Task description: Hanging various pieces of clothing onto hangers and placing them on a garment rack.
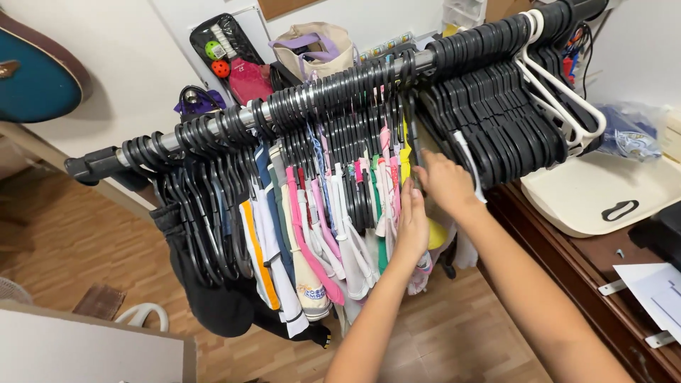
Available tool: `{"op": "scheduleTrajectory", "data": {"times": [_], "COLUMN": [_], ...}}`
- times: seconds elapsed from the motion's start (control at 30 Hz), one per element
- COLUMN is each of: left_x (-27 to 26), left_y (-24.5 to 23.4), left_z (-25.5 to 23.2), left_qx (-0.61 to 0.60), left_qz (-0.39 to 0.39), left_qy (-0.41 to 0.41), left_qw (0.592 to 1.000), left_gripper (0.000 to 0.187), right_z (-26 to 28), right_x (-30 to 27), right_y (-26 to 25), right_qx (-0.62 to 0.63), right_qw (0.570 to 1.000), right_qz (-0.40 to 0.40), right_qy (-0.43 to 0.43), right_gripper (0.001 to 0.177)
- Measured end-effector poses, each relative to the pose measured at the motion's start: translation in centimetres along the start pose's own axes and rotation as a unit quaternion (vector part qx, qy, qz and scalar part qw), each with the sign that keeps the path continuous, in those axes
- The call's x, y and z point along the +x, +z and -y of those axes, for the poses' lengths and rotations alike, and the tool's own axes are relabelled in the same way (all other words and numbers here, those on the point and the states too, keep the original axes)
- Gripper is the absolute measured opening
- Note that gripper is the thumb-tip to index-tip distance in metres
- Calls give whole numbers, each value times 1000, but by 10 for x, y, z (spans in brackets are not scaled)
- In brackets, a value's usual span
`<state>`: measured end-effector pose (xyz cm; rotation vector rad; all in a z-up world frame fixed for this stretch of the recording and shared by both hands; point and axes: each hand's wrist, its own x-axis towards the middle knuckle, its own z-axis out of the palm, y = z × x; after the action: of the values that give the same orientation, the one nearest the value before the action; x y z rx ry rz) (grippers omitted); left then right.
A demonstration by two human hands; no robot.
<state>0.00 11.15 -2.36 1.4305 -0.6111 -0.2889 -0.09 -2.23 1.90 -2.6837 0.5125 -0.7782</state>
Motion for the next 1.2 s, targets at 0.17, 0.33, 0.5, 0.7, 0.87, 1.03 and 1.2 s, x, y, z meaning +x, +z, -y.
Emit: {"op": "scheduleTrajectory", "data": {"times": [0.17,0.33,0.5,0.7,0.87,1.03,1.2], "left_x": [-2,-11,-18,-21,-19,-16,-18], "left_y": [-19,-18,-9,-14,-18,-22,-23], "left_z": [-9,-27,-5,-32,-23,-8,-22], "left_qx": [2,11,61,46,48,56,18], "left_qz": [18,23,-23,8,25,43,88], "left_qy": [-22,-40,57,-2,-10,48,-2], "left_qw": [1000,999,996,999,999,996,996], "left_gripper": [71,69,57,66,69,69,75], "right_z": [-29,6,36,65,21,30,62], "right_x": [-2,-21,-30,-6,36,22,-54], "right_y": [-16,-46,-44,-48,25,-12,-77], "right_qx": [-18,-55,-129,-149,-194,-27,31], "right_qw": [998,990,979,939,975,991,992], "right_qz": [-53,-126,-158,-272,-100,-66,-110], "right_qy": [43,25,6,-148,-42,110,48], "right_gripper": [44,32,38,43,46,22,26]}}
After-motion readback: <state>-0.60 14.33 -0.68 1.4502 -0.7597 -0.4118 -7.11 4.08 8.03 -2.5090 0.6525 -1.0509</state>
